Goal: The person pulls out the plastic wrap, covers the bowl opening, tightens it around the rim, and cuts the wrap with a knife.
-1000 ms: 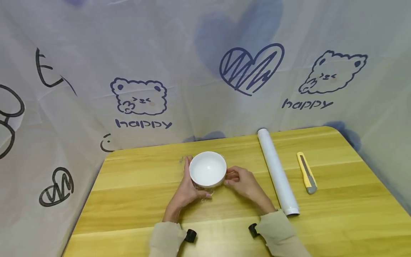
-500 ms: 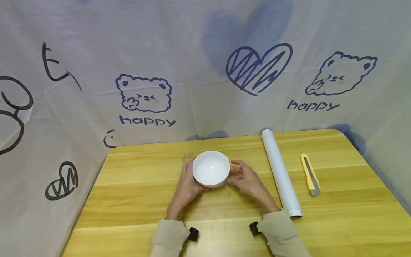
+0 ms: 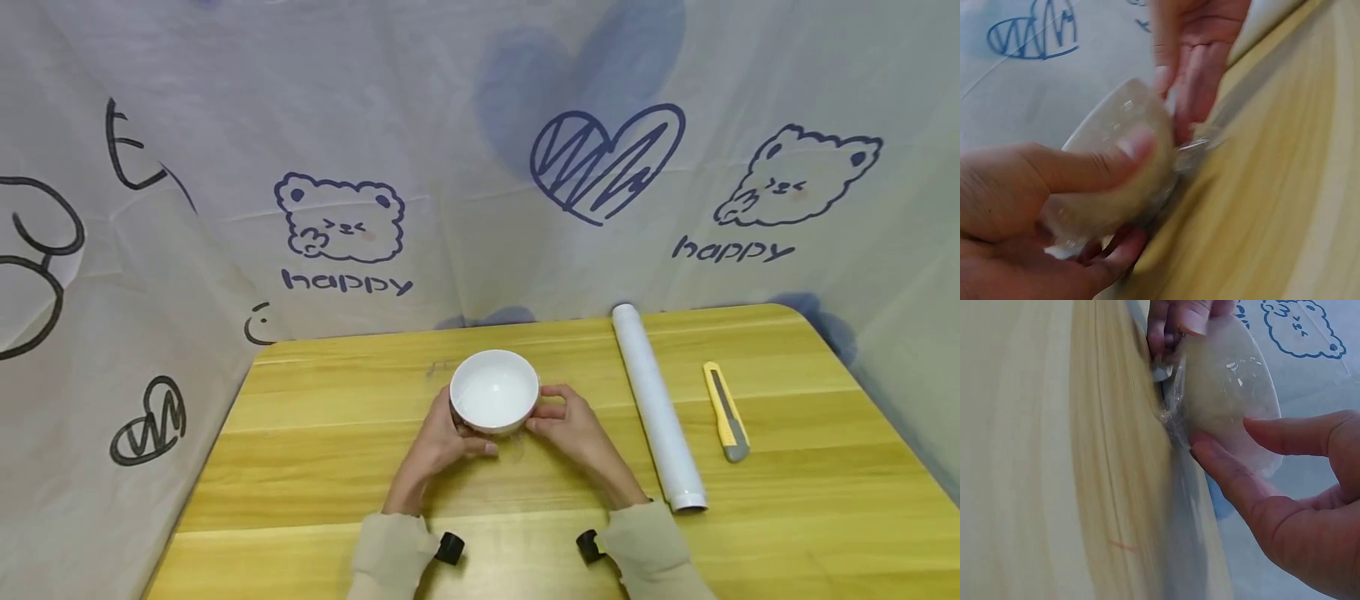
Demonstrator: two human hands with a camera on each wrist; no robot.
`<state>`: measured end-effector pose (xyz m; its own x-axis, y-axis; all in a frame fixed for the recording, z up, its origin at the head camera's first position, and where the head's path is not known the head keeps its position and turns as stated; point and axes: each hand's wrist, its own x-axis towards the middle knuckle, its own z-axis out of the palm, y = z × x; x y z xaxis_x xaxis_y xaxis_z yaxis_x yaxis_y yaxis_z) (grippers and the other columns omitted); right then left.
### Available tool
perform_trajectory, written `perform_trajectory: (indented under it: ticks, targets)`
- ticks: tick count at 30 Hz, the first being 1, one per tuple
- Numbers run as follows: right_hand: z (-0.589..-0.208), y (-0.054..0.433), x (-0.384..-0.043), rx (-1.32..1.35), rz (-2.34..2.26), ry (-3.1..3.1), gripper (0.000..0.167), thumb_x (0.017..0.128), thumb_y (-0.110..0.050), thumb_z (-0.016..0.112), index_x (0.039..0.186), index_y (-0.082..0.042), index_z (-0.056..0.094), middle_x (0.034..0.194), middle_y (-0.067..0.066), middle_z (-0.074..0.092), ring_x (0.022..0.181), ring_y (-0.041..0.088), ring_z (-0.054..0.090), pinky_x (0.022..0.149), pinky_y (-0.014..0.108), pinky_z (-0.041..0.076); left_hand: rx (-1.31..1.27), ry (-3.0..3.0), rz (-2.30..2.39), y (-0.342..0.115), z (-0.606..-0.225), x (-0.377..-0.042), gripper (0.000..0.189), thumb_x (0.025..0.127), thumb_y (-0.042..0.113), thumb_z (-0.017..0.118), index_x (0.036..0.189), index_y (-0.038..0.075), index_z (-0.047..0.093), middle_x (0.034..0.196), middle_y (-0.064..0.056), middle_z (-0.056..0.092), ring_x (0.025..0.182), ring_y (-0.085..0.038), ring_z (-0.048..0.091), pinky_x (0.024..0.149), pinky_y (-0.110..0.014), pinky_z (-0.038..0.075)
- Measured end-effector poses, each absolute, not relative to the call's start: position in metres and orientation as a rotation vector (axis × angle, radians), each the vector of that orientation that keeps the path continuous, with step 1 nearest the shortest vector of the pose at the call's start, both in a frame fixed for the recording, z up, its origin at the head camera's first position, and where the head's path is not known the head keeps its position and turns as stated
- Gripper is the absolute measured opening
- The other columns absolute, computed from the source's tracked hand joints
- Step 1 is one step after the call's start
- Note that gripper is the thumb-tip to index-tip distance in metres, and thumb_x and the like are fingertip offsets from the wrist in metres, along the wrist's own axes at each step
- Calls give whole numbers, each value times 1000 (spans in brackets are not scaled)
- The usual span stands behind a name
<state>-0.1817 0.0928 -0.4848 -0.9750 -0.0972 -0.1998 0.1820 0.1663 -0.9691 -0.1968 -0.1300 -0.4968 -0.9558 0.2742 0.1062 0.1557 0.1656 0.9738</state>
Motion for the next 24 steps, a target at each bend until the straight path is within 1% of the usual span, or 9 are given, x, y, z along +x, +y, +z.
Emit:
perform_trajectory:
  ticks: [3, 4, 6, 9, 12, 15, 18, 21, 24]
  targets:
    - [-484, 92, -180, 88, -1930, 2189, 77, 89, 1, 74, 155, -2, 32, 109, 22, 71, 100, 28, 70, 85, 32, 56, 559, 2378, 1942, -126, -499, -200, 107, 57, -12, 96, 150, 0, 43, 141, -18, 57, 130, -36, 54, 113, -50, 41]
    - [-484, 93, -179, 78, -1935, 2176, 84, 89, 1, 73, 159, -5, 27, 108, 23, 71, 99, 28, 69, 85, 31, 56, 561, 2424, 1930, -124, -500, -201, 106, 57, -9, 97, 149, 1, 45, 140, -16, 58, 129, -34, 55, 113, -50, 40]
    - [-482, 93, -178, 67, -1940, 2166, 89, 89, 1, 74, 161, -9, 24, 106, 22, 71, 97, 26, 69, 83, 30, 55, 520, 2511, 1895, -122, -501, -200, 104, 55, -7, 99, 146, 2, 49, 137, -14, 61, 127, -32, 57, 113, -50, 40]
    - [-480, 94, -177, 36, -1933, 2171, 84, 88, 1, 74, 160, -7, 31, 105, 21, 71, 96, 24, 68, 81, 29, 55, 407, 2602, 1843, -119, -502, -197, 103, 54, -8, 98, 145, 1, 50, 136, -15, 60, 128, -33, 55, 114, -49, 38]
    - [-478, 94, -175, 30, -1931, 2167, 76, 89, 1, 73, 155, -2, 37, 105, 21, 71, 95, 22, 68, 81, 29, 56, 297, 2643, 1819, -115, -503, -193, 103, 56, -12, 96, 146, -3, 46, 137, -23, 54, 130, -38, 51, 115, -50, 37]
    - [-477, 94, -174, 65, -1970, 2114, 73, 90, 3, 72, 153, 0, 35, 106, 23, 70, 93, 23, 69, 83, 33, 59, 254, 2601, 1856, -112, -505, -192, 104, 59, -17, 91, 149, -6, 41, 139, -28, 47, 130, -42, 50, 110, -46, 44]
    - [-478, 96, -175, 91, -2020, 2049, 72, 91, 5, 70, 152, 2, 32, 109, 28, 69, 95, 28, 71, 87, 39, 60, 282, 2406, 1973, -112, -505, -194, 111, 60, -26, 85, 155, -4, 31, 146, -30, 41, 133, -44, 48, 104, -40, 50]
    - [-479, 98, -177, 95, -2050, 2014, 69, 92, 5, 68, 150, 3, 30, 112, 32, 68, 100, 34, 71, 90, 42, 59, 330, 2239, 2041, -113, -503, -196, 122, 57, -30, 84, 159, 0, 24, 153, -26, 38, 138, -43, 44, 105, -38, 49]
    - [-479, 102, -177, 82, -2062, 1988, 68, 94, 5, 67, 150, 4, 28, 114, 34, 66, 104, 36, 70, 90, 43, 59, 341, 2149, 2044, -113, -502, -198, 126, 60, -28, 85, 162, 2, 17, 156, -26, 36, 141, -43, 42, 107, -39, 47]
